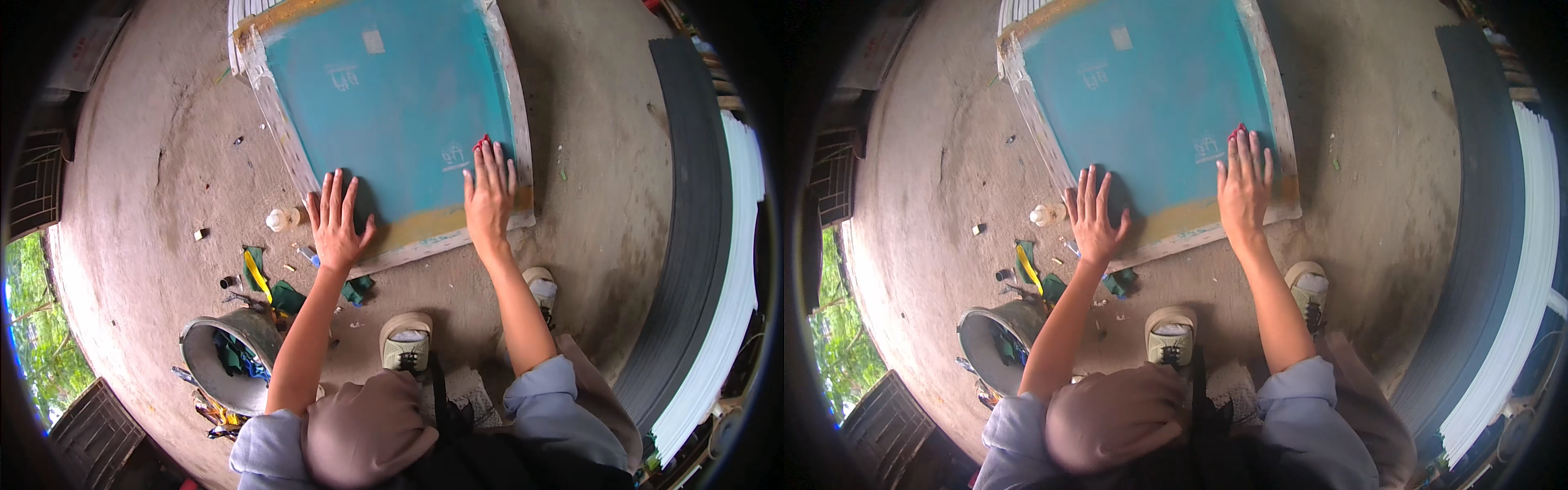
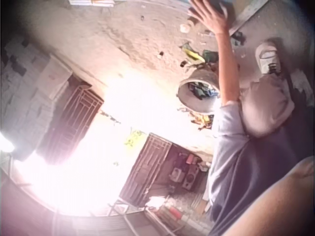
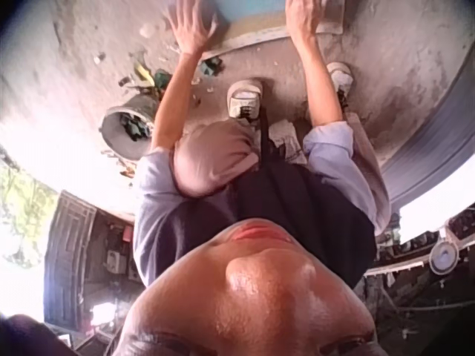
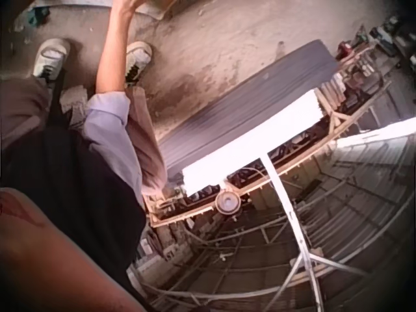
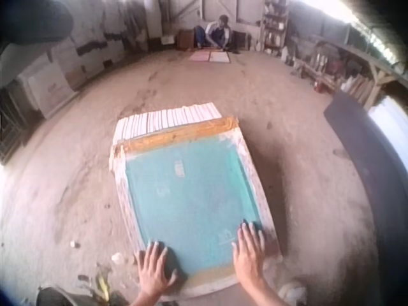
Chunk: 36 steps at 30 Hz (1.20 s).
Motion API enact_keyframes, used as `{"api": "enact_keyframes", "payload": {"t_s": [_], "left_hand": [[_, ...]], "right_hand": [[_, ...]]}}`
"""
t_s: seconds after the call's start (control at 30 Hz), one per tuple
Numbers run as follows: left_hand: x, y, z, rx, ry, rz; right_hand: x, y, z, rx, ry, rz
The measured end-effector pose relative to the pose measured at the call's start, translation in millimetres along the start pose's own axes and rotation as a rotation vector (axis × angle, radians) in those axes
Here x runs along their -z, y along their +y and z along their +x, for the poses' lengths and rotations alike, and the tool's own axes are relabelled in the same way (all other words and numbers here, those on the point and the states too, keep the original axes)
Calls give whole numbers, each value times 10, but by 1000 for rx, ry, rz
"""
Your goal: The person wipes a teal screen surface with a red cloth, then stacks the screen with others. They pick up a small bottle and a blue tool, place them on a shelf, and gather scraps from the floor into a white sack before moving a bucket across the workshop.
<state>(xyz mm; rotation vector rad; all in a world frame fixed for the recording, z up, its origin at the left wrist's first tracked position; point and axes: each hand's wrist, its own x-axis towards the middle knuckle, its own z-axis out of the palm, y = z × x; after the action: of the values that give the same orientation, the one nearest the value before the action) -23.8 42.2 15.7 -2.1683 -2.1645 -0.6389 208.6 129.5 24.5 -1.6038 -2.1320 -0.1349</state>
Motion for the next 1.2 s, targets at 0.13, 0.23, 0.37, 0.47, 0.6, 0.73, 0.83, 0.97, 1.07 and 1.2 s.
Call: {"api": "enact_keyframes", "payload": {"t_s": [0.13,0.23,0.37,0.47,0.6,0.73,0.83,0.97,1.07,1.2], "left_hand": [[33,-3,-4,6,-11,-4],[15,50,33,-6,-13,-15],[41,16,32,5,-12,-8],[32,63,41,6,-8,-9],[10,40,34,6,-10,-8],[25,75,27,2,-14,-2],[15,49,55,-12,-6,-7],[37,42,37,10,-13,-5],[5,89,60,-12,-7,-25],[18,46,23,21,-22,6]], "right_hand": [[82,81,345,-114,40,265],[-151,-129,53,-152,-16,371],[-148,139,265,167,-170,255],[-112,92,271,-13,-37,285],[-51,169,186,58,-228,384],[-107,33,67,24,-149,392],[-160,222,203,115,-123,333],[-124,333,546,-97,112,253],[-339,-33,136,-120,15,166],[-136,-300,-504,265,-363,356]]}}
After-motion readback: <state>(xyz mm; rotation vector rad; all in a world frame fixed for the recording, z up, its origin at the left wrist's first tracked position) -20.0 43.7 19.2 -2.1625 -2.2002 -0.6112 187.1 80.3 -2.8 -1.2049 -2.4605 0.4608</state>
